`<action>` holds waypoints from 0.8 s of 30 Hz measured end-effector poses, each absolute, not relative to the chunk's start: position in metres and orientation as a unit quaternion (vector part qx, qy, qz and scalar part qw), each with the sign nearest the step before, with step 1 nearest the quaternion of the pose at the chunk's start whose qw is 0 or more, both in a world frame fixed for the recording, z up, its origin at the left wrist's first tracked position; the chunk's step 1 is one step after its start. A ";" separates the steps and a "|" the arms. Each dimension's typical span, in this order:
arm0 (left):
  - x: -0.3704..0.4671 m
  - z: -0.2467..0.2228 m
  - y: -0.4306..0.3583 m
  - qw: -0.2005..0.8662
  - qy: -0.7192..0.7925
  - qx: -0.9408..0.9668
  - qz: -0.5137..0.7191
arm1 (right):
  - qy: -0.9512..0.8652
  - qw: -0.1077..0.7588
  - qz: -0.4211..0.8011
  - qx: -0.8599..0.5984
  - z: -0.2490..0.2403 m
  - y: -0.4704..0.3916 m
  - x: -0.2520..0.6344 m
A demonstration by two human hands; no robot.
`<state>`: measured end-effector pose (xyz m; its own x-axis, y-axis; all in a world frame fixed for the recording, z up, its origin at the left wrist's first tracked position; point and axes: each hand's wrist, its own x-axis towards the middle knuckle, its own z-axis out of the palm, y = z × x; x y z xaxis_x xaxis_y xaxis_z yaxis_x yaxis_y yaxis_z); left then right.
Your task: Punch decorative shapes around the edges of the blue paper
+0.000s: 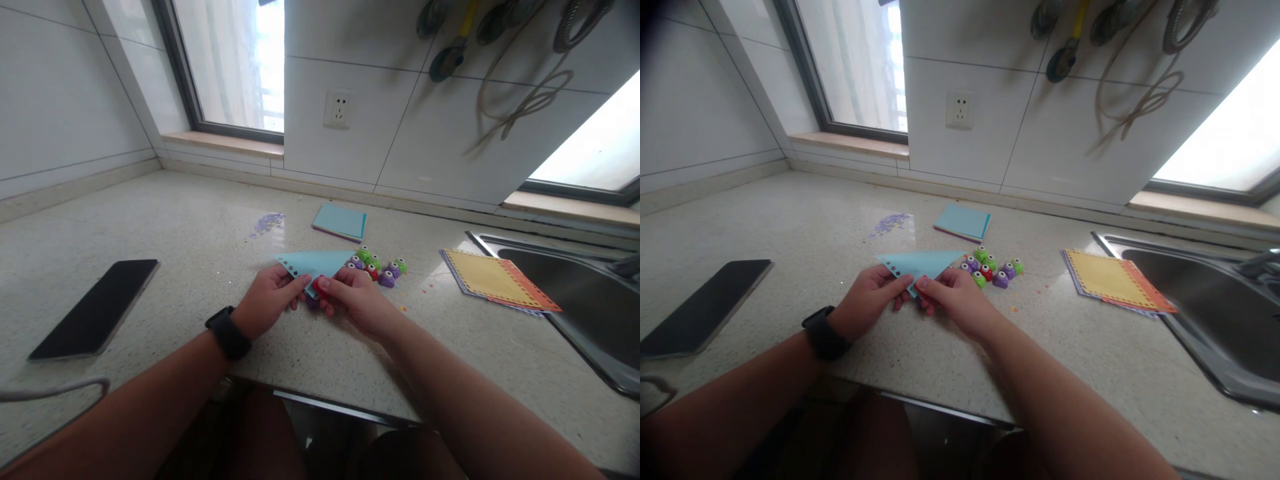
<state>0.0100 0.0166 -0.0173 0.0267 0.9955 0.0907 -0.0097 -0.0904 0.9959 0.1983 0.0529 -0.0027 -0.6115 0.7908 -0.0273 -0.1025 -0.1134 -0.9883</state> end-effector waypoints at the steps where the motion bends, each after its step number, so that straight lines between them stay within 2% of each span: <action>1: 0.010 -0.017 0.016 0.486 0.468 0.527 0.517 | -0.581 0.327 0.684 -0.297 -0.003 0.053 0.198; 24: 0.010 -0.018 0.016 0.486 0.470 0.532 0.510 | -0.590 0.330 0.673 -0.299 -0.003 0.053 0.197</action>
